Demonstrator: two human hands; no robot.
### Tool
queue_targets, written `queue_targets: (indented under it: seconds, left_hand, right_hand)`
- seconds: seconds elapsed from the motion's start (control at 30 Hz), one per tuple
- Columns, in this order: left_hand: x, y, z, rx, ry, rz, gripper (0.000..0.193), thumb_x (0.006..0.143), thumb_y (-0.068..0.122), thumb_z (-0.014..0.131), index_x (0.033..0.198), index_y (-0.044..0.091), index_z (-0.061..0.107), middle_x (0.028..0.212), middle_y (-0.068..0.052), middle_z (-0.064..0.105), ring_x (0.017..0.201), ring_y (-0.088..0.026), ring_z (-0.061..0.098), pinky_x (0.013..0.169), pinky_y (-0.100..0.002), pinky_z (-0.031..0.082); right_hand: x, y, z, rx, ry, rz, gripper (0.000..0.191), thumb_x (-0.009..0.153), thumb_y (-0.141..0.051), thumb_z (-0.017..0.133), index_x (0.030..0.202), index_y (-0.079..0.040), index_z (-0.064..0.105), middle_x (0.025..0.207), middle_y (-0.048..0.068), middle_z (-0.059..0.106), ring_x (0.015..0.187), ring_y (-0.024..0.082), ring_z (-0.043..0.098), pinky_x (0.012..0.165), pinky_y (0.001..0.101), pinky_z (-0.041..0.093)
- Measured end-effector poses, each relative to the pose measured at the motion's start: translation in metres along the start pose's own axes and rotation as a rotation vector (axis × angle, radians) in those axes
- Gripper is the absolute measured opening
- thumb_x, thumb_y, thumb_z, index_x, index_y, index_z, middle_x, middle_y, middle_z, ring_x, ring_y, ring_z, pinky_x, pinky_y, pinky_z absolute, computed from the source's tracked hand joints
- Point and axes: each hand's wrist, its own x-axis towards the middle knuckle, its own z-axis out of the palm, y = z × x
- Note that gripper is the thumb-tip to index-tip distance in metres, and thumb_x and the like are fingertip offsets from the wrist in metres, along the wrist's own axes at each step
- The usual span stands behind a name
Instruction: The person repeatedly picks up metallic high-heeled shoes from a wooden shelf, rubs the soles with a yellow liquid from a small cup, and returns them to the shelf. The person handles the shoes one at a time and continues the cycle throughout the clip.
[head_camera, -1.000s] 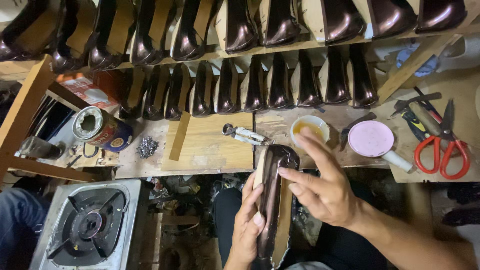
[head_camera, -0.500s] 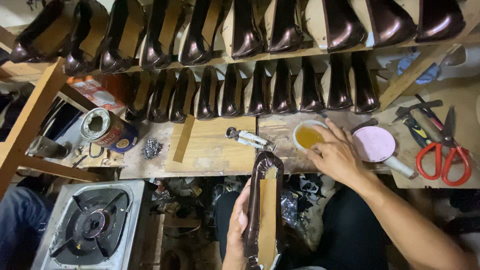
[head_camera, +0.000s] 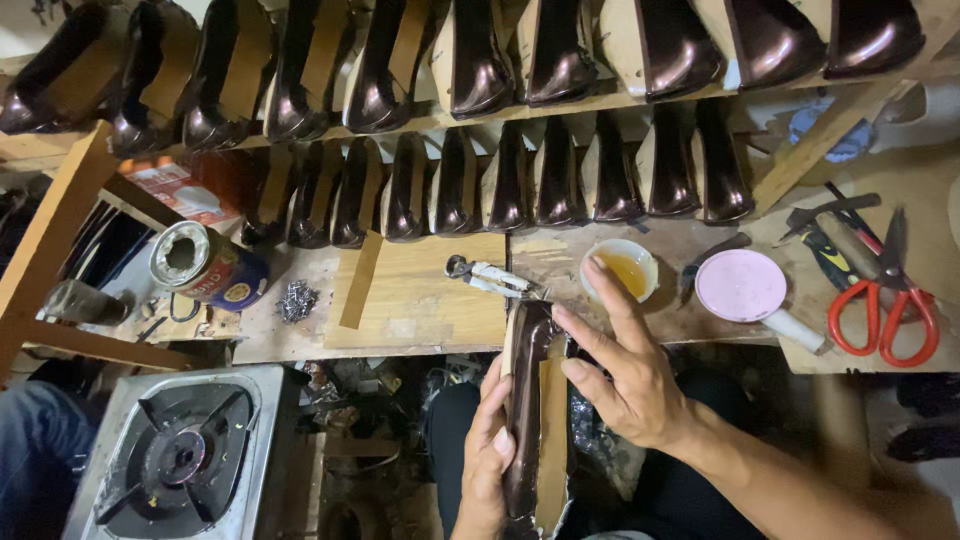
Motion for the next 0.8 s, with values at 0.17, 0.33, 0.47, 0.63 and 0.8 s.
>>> queue_targets:
  seconds: [0.17, 0.33, 0.47, 0.63, 0.8]
  left_hand:
    - [-0.002, -0.0013, -0.006, 0.036, -0.018, 0.011, 0.061, 0.1, 0.033, 0.058, 0.151, 0.001, 0.046, 0.172, -0.023, 0.02, 0.158, -0.038, 0.029, 0.128, -0.05, 0.023]
    - [-0.0014, -0.0041, -0.008, 0.069, -0.026, 0.05, 0.061, 0.101, 0.031, 0.057, 0.152, -0.001, 0.046, 0.172, -0.025, 0.021, 0.158, -0.038, 0.03, 0.129, -0.049, 0.023]
    - [-0.0028, -0.0028, -0.0077, 0.069, -0.013, 0.012, 0.064, 0.099, 0.032, 0.058, 0.151, -0.003, 0.046, 0.172, -0.024, 0.019, 0.157, -0.038, 0.03, 0.128, -0.05, 0.024]
    - [-0.0029, -0.0034, -0.0049, 0.111, -0.024, 0.039, 0.065, 0.1, 0.034, 0.058, 0.152, -0.003, 0.046, 0.172, -0.025, 0.019, 0.159, -0.038, 0.027, 0.129, -0.05, 0.022]
    - [-0.0029, -0.0042, -0.0038, 0.082, -0.002, 0.046, 0.063, 0.101, 0.035, 0.059, 0.151, -0.001, 0.046, 0.172, -0.026, 0.019, 0.158, -0.04, 0.029, 0.129, -0.051, 0.023]
  right_hand:
    - [0.0022, 0.0046, 0.0043, -0.189, 0.006, -0.105, 0.041, 0.097, -0.03, 0.065, 0.135, -0.015, 0.066, 0.169, 0.015, 0.023, 0.157, 0.038, 0.022, 0.132, 0.0532, 0.02]
    - [0.001, 0.0035, 0.0081, -0.258, 0.014, -0.213, 0.037, 0.096, -0.03, 0.07, 0.131, -0.02, 0.069, 0.167, 0.01, 0.026, 0.157, 0.034, 0.021, 0.131, 0.0533, 0.02]
    - [0.002, 0.0016, 0.0054, -0.237, 0.065, -0.206, 0.029, 0.096, -0.027, 0.069, 0.125, -0.024, 0.072, 0.166, 0.008, 0.029, 0.157, 0.031, 0.022, 0.132, 0.0515, 0.021]
    - [0.0008, -0.002, 0.0037, -0.278, 0.078, -0.162, 0.028, 0.096, -0.022, 0.068, 0.122, -0.016, 0.074, 0.162, 0.011, 0.034, 0.155, 0.033, 0.027, 0.131, 0.0507, 0.025]
    - [0.0002, -0.0002, 0.0019, -0.279, 0.081, -0.116, 0.029, 0.095, -0.021, 0.067, 0.122, -0.012, 0.074, 0.161, 0.016, 0.035, 0.153, 0.035, 0.029, 0.129, 0.0501, 0.025]
